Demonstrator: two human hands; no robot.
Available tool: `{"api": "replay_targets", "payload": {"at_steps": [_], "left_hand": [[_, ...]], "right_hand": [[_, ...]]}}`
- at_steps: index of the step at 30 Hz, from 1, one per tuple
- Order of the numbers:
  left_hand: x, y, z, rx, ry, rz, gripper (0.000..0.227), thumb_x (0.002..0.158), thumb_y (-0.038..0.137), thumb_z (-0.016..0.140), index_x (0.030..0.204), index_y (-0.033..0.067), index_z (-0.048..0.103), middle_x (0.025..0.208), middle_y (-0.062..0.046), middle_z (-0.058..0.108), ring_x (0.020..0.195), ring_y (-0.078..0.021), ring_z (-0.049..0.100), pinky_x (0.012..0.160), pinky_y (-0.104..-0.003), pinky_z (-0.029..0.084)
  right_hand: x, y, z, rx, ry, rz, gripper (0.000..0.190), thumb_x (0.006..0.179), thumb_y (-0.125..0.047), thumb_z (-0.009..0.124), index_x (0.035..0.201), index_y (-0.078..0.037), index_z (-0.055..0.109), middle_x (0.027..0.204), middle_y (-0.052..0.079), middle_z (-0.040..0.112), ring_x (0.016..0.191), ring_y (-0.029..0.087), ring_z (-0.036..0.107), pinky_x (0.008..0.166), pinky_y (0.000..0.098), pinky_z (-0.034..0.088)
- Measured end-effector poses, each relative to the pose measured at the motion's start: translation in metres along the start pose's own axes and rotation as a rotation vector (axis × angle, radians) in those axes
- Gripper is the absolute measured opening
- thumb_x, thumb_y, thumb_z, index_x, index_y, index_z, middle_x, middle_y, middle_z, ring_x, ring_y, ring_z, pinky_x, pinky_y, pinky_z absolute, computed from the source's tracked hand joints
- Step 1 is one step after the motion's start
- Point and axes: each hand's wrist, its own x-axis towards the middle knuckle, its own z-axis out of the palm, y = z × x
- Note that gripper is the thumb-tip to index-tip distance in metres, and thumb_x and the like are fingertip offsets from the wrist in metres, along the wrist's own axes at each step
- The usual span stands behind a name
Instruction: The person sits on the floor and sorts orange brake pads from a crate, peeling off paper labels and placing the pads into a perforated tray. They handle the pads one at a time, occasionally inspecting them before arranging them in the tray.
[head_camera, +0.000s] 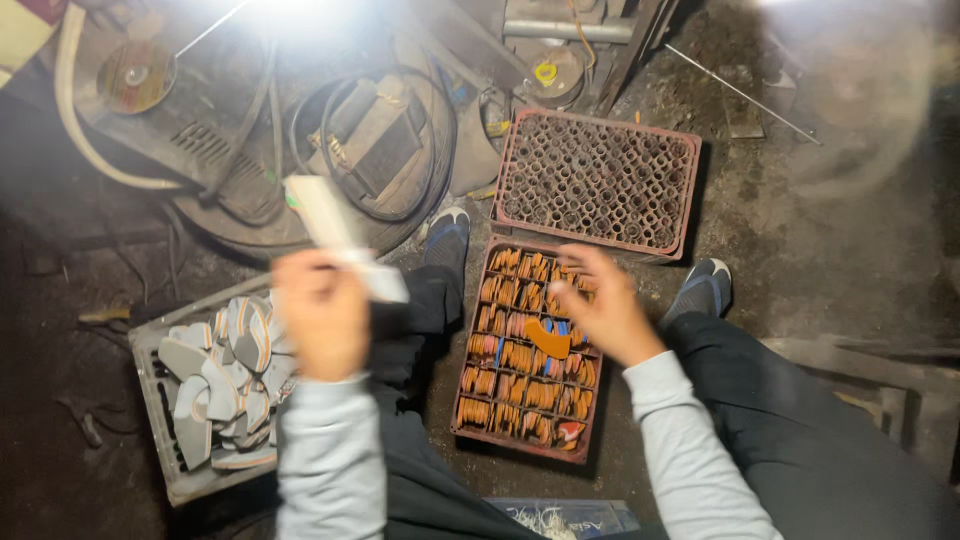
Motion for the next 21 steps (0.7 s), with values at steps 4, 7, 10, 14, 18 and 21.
{"api": "replay_targets", "payload": {"at_steps": [4, 7, 10, 14, 18, 21], "left_hand": [[-0.043, -0.093, -0.116, -0.483, 0.329, -0.482, 0.029, 0.105, -0.011, 0.05, 0.127, 0.001, 0.037, 0.122, -0.023, 0.065, 0.118, -0.0324, 0.074, 0.086, -0.036, 0.063], [-0.102, -0.178, -0.14, -0.463, 0.454, -0.779, 0.035, 0.099, -0.008, 0.057, 0.124, 0.0026, 0.035, 0.121, -0.015, 0.064, 0.11, -0.0275, 0.075, 0.082, -0.042, 0.065], [-0.157, -0.226, -0.138, -0.154, 0.224, -1.159, 0.042, 0.092, -0.005, 0.061, 0.131, 0.002, 0.047, 0.103, -0.02, 0.066, 0.088, -0.0374, 0.07, 0.069, -0.043, 0.06], [-0.134, -0.197, -0.158, 0.697, -0.246, -0.788, 0.03, 0.091, 0.015, 0.082, 0.112, -0.002, 0.069, 0.1, -0.023, 0.075, 0.091, -0.0371, 0.072, 0.081, -0.045, 0.055], [-0.04, -0.085, -0.128, 0.384, -0.128, -0.394, 0.034, 0.101, 0.019, 0.072, 0.128, 0.0002, 0.066, 0.111, -0.017, 0.072, 0.093, -0.0264, 0.072, 0.082, -0.039, 0.056], [0.007, 0.003, -0.045, -0.014, -0.266, -0.251, 0.033, 0.095, 0.018, 0.068, 0.123, 0.001, 0.066, 0.106, -0.012, 0.07, 0.092, -0.0189, 0.068, 0.071, -0.034, 0.056]], "right_hand": [[-0.008, 0.078, -0.025, -0.143, -0.032, 0.465, 0.041, 0.093, -0.022, 0.071, 0.129, -0.004, 0.064, 0.115, 0.015, 0.075, 0.103, 0.025, 0.073, 0.091, 0.0396, 0.058], [-0.032, 0.142, -0.019, -0.186, -0.042, 0.582, 0.037, 0.093, -0.021, 0.07, 0.125, -0.005, 0.066, 0.111, 0.015, 0.076, 0.1, 0.027, 0.074, 0.09, 0.0395, 0.057], [-0.049, 0.192, 0.006, -0.194, 0.002, 0.599, 0.029, 0.093, -0.021, 0.07, 0.118, -0.006, 0.071, 0.106, 0.015, 0.078, 0.097, 0.028, 0.076, 0.088, 0.0393, 0.059], [-0.068, 0.217, 0.027, -0.345, 0.137, 0.717, 0.023, 0.094, -0.024, 0.07, 0.111, -0.01, 0.077, 0.11, 0.017, 0.078, 0.104, 0.033, 0.075, 0.096, 0.0414, 0.058], [-0.045, 0.213, 0.053, -0.525, 0.117, 0.741, 0.028, 0.085, -0.023, 0.073, 0.109, -0.009, 0.075, 0.137, 0.017, 0.063, 0.128, 0.036, 0.058, 0.107, 0.0485, 0.047], [-0.021, 0.206, 0.065, -0.725, 0.051, 0.624, 0.04, 0.086, -0.029, 0.075, 0.12, -0.008, 0.073, 0.145, 0.026, 0.047, 0.141, 0.043, 0.038, 0.108, 0.0531, 0.04]]}}
